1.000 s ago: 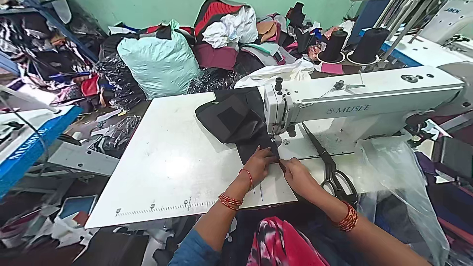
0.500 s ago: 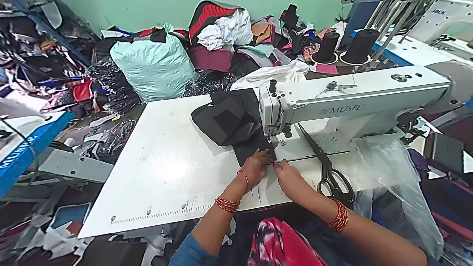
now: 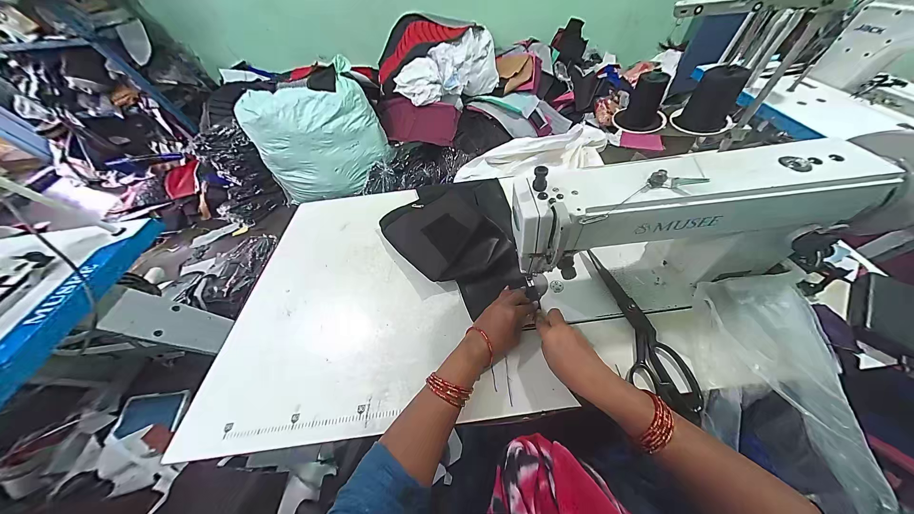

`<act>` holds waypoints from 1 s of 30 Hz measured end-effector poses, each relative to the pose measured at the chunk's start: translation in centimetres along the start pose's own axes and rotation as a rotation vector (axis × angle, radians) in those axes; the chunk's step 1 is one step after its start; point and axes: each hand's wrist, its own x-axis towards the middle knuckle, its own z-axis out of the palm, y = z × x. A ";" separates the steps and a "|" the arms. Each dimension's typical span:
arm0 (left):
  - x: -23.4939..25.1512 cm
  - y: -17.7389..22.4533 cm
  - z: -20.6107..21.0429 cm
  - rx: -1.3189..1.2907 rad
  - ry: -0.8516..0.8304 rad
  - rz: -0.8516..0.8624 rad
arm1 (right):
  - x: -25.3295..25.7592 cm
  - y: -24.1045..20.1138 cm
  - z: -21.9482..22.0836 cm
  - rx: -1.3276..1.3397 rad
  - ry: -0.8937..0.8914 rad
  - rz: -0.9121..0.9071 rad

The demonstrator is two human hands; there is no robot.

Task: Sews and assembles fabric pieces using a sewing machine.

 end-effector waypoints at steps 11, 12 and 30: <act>2.6 -1.3 -1.7 0.020 -0.017 -0.060 | 3.2 0.4 -1.2 0.072 0.032 -0.009; 2.6 -1.4 -1.6 0.017 0.005 -0.051 | 3.2 0.4 -1.1 0.067 0.048 -0.011; 2.2 -1.4 -0.6 0.043 0.119 -0.099 | 3.6 0.2 -1.3 0.054 0.025 -0.003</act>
